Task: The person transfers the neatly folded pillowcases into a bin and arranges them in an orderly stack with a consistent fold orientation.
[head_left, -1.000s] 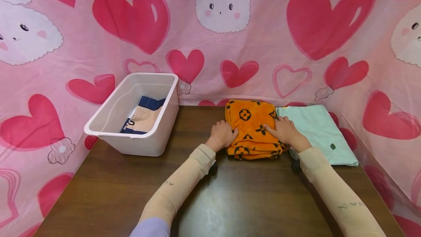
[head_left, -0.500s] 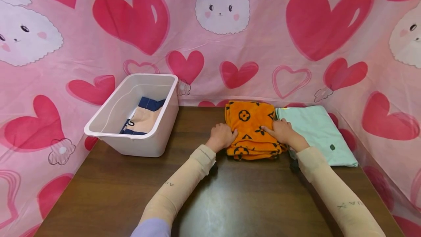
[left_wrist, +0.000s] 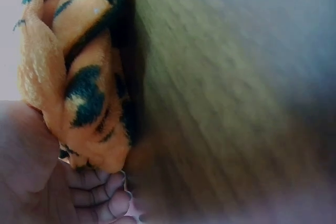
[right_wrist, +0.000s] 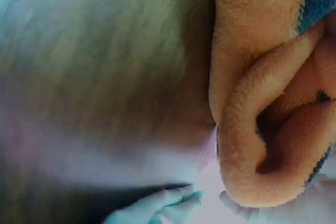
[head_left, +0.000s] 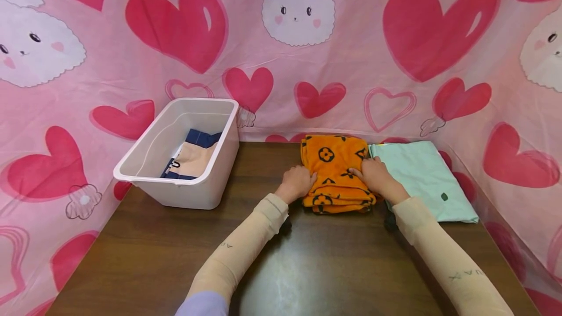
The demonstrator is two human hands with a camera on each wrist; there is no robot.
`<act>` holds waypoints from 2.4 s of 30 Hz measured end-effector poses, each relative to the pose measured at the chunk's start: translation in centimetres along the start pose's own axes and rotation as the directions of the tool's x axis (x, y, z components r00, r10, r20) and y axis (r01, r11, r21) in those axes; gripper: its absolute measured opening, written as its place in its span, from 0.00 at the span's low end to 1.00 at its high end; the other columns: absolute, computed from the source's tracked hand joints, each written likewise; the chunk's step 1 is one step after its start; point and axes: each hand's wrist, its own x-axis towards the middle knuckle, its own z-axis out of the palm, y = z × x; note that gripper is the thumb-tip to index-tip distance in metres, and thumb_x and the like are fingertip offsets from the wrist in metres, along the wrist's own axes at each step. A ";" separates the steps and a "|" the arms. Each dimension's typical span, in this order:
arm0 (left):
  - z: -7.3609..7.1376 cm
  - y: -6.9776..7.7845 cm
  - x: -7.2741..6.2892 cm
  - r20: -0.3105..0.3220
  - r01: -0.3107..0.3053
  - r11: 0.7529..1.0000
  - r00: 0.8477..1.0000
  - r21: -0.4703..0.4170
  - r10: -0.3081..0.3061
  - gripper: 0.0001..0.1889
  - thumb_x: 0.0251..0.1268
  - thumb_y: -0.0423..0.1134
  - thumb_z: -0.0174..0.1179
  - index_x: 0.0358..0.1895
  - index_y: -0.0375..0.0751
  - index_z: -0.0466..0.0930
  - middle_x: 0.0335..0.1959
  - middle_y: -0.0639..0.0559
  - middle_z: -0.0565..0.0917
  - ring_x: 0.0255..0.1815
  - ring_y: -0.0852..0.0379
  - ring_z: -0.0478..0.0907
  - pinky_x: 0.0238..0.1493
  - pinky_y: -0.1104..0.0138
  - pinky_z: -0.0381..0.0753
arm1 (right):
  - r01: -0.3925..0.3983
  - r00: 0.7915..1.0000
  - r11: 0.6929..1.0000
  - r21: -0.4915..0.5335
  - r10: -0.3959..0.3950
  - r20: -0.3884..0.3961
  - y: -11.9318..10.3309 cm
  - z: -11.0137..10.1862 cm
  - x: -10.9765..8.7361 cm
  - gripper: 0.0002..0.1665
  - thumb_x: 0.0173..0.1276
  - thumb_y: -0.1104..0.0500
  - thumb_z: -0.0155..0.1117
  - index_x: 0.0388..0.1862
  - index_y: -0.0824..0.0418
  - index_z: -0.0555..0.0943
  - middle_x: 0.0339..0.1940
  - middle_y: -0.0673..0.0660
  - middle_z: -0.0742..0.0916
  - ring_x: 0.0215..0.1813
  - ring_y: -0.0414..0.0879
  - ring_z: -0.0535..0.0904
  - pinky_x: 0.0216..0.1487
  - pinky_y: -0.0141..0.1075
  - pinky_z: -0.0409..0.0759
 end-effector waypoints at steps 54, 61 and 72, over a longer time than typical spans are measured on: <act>-0.1 -0.5 0.1 -0.241 -0.136 0.990 0.961 0.017 0.137 0.23 0.80 0.52 0.47 0.40 0.34 0.82 0.37 0.44 0.83 0.39 0.47 0.81 0.43 0.57 0.83 | 0.041 0.962 0.996 -0.075 -0.059 -0.265 -0.4 0.1 -1.0 0.27 0.74 0.48 0.63 0.19 0.62 0.72 0.14 0.57 0.72 0.25 0.58 0.70 0.31 0.51 0.71; -0.1 -0.6 -0.1 -0.288 -0.153 0.984 0.942 0.089 0.173 0.23 0.80 0.52 0.47 0.40 0.35 0.82 0.36 0.45 0.83 0.39 0.47 0.81 0.45 0.57 0.81 | 0.021 0.965 0.999 -0.024 -0.027 -0.262 -0.8 0.0 -1.4 0.26 0.74 0.48 0.63 0.21 0.62 0.71 0.16 0.57 0.71 0.21 0.55 0.71 0.26 0.48 0.73; -0.1 -0.6 -0.4 -0.344 -0.143 0.964 0.914 0.225 0.215 0.22 0.80 0.53 0.46 0.38 0.39 0.81 0.34 0.48 0.83 0.38 0.48 0.78 0.42 0.60 0.73 | 0.025 0.937 0.992 -0.122 -0.065 -0.342 -1.0 0.0 -1.5 0.27 0.73 0.48 0.65 0.22 0.66 0.73 0.18 0.59 0.73 0.25 0.59 0.69 0.30 0.50 0.71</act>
